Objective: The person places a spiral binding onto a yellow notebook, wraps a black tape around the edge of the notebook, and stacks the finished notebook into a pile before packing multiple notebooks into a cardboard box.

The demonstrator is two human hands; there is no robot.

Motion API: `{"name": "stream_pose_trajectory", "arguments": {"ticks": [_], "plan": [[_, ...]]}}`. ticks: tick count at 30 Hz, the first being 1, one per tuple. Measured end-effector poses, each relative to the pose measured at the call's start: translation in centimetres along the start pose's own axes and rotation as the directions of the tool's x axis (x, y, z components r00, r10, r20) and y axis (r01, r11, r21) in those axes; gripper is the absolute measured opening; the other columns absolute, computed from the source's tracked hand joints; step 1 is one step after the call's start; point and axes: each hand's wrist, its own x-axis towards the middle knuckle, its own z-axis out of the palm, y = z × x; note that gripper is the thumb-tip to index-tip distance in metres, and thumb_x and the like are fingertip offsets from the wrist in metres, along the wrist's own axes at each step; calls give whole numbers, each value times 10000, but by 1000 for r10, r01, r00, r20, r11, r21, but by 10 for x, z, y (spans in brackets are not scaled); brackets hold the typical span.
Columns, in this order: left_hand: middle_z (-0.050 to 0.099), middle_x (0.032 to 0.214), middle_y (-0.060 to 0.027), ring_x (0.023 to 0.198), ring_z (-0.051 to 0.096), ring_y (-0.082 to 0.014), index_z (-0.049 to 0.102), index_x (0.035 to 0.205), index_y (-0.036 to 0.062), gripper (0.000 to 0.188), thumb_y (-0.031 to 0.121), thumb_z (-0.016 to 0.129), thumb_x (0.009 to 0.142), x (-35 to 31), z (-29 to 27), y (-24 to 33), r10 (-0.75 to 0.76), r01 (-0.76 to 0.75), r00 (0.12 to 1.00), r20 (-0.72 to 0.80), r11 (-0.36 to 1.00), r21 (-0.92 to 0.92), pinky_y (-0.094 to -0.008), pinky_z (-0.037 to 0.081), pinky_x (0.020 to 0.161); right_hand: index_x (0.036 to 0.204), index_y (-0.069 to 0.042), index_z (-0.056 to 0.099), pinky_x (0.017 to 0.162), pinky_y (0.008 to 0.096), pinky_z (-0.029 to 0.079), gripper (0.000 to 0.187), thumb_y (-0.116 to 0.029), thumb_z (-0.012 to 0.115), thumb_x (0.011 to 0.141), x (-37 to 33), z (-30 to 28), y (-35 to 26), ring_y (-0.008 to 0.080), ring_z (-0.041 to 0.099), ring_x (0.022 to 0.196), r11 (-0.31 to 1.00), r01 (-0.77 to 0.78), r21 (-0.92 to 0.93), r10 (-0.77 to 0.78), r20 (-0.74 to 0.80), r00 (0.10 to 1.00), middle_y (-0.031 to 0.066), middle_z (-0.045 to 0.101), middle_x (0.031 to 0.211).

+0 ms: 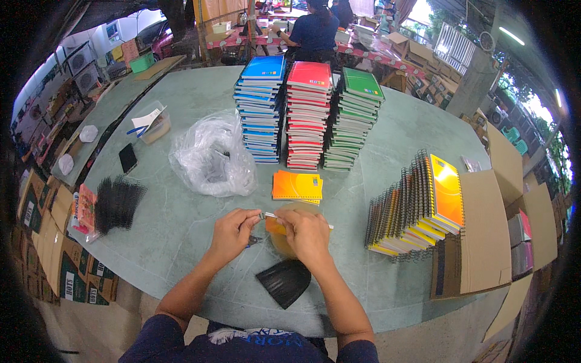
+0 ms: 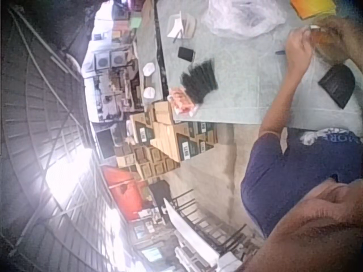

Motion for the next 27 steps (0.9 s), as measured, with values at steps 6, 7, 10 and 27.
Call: {"name": "stream_pose_trajectory", "arguments": {"ticks": [6, 7, 10, 27], "plan": [[608, 790, -144, 711, 589, -293, 608, 869, -1, 120, 91, 619, 793, 19, -8, 10, -392, 433, 875, 284, 896, -96, -352, 464, 616, 860, -110, 651, 663, 394, 414, 120, -86, 593, 758, 1, 6, 6, 255, 602, 734, 992, 111, 61, -107, -60, 992, 66, 631, 778], [601, 806, -146, 722, 589, -294, 600, 876, 4, 143, 118, 623, 792, 16, -6, 6, -173, 182, 971, 167, 982, -43, -357, 462, 621, 860, -110, 651, 663, 394, 414, 120, -86, 593, 758, 1, 6, 4, 255, 602, 734, 992, 113, 60, -110, -59, 992, 66, 631, 778], [604, 798, -125, 714, 584, -254, 600, 889, 13, 176, 153, 637, 789, 27, -24, -5, -112, 96, 920, 376, 993, 62, -335, 455, 627, 847, -118, 642, 655, 398, 412, 110, -90, 599, 749, -1, 5, 0, 260, 602, 745, 992, 125, -27, -125, -26, 992, 68, 631, 777], [605, 756, -130, 723, 588, -227, 577, 981, 48, 268, 282, 561, 852, 25, -36, -4, -123, 71, 889, 442, 989, 132, -334, 442, 629, 963, -106, 545, 638, 381, 371, 223, -233, 612, 793, -4, 23, -1, 250, 578, 739, 987, 162, 10, -158, -165, 973, 65, 597, 772]]}}
